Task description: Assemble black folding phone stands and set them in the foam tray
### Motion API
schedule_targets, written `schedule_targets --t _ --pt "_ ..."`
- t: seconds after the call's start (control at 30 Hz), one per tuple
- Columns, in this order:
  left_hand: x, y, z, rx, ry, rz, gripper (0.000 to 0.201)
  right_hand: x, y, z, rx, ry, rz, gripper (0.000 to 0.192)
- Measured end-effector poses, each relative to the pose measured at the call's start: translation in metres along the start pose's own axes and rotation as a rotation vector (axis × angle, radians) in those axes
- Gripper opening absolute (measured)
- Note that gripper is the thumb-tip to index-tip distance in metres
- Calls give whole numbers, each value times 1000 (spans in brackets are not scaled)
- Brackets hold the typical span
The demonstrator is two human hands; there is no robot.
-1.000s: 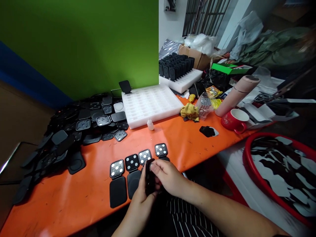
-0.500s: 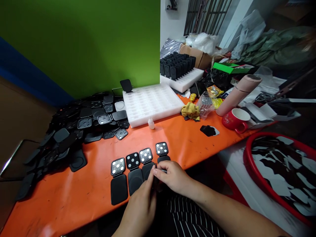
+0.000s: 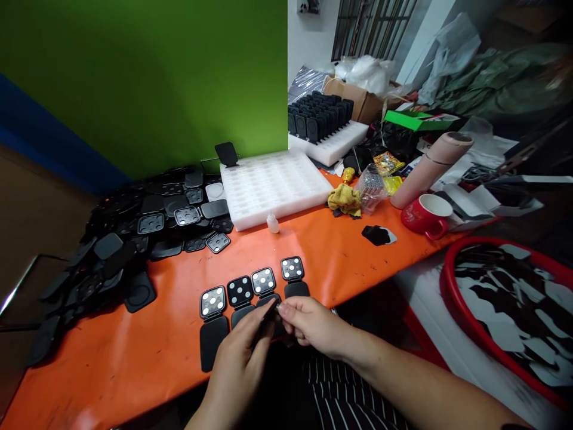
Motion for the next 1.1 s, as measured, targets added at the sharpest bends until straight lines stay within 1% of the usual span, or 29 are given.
schedule_targets --t 0.07,0.13,0.2,0.27,0.37,0.43,0.47,0.5,0.57,0.6,0.63,0.67,0.7,0.73,0.77,0.83,0.93,1.0,1.1 --pt "4 5 -5 -162 18 128 41 0 -3 -4 -21 -12 -5 34" --pt "8 10 -10 -309 12 232 47 0 -5 -8 -92 -40 33 33" --pt "10 14 -15 -425 4 317 50 -1 -3 -12 -178 -64 87 29" --pt "11 15 -18 -484 11 378 51 -2 1 -13 -230 -47 151 25" --pt "10 14 -19 -488 41 384 53 -6 7 -12 -218 16 258 22" --pt "9 13 -16 -410 46 296 49 -9 8 -11 -186 21 318 24" --pt "9 13 -14 -323 54 218 45 -11 7 -11 -175 4 342 24" --pt "9 12 -11 -204 75 121 39 -13 5 -11 -173 -21 366 25" --pt "9 11 -6 87 158 -89 28 -16 0 -13 -186 -72 398 29" --pt "9 11 -4 226 205 -180 25 -17 -2 -14 -200 -89 398 29" --pt "9 11 -3 335 244 -250 24 -18 -3 -15 -216 -98 381 27" --pt "9 11 -3 403 268 -298 25 -19 -4 -16 -229 -97 353 24" --pt "8 12 -4 432 282 -322 25 -19 -4 -17 -243 -92 321 20" --pt "8 12 -4 430 291 -327 25 -19 -4 -18 -258 -87 293 18" --pt "7 11 -6 399 298 -316 25 -19 -3 -18 -278 -84 278 17" --pt "8 11 -9 268 313 -258 25 -19 -1 -20 -323 -91 297 17" --pt "8 10 -15 -38 282 -143 24 -15 1 -21 -399 -140 394 14" --pt "8 11 -18 -206 243 -89 29 -11 1 -20 -449 -174 460 12" --pt "5 11 -21 -334 177 -74 39 -5 4 -20 -594 -209 549 15"
Point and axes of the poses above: each hand's wrist, its own z-axis towards the middle knuckle, its own x-axis out of the back of the hand, y = z × x, the point moved 2 cm from there along z, towards the middle knuckle, and after that the axes turned 14 degrees about y, right-handed, at the moved point
